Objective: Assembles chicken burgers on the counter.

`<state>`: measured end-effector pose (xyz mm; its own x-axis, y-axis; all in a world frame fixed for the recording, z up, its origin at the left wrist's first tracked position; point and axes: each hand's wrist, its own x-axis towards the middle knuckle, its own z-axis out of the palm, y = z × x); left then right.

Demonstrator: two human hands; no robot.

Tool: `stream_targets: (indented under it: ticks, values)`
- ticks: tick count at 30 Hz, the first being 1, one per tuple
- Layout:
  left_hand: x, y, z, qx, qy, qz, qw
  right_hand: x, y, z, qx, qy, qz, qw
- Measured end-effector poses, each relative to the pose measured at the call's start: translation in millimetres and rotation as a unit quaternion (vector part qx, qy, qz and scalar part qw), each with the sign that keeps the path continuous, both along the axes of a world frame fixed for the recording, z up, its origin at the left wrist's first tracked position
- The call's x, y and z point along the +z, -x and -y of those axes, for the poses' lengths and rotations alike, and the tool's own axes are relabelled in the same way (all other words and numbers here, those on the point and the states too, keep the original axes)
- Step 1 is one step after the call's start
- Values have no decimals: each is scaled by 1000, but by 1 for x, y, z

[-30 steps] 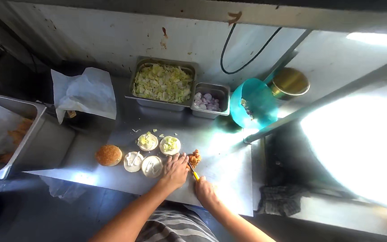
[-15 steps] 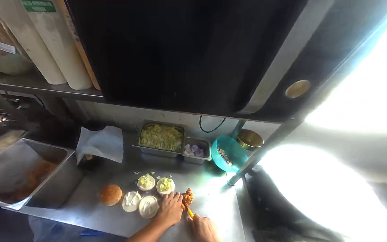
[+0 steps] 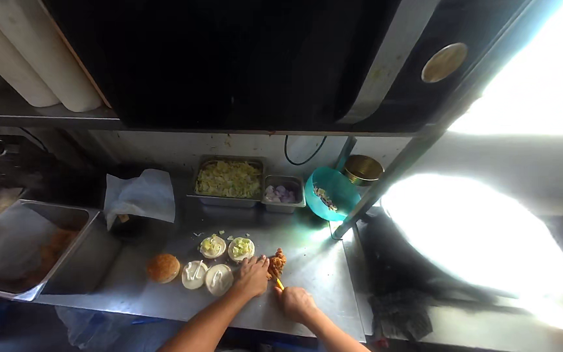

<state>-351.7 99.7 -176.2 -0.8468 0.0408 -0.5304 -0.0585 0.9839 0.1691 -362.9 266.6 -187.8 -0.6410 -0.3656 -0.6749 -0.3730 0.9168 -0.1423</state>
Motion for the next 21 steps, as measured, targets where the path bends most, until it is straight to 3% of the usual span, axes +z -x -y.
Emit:
stream_targets:
  ticks: [6,11,13,18,21]
  values:
    - [-6,-19,6,20,-19,-39,999,0,-17,0,-25,10,-42,999]
    - [-10,-57,7,127,-88,-120,981,27,-30,-38,-175,123,-158,964]
    - [-10,-63,8,152,-91,-129,976,30,-19,-53,-217,115,-144,959]
    - [-11,-58,5,226,-118,-134,958,11,19,-64,-220,57,-143,963]
    - [-8,-56,4,271,-155,-122,942,12,23,-51,-209,130,-242,939]
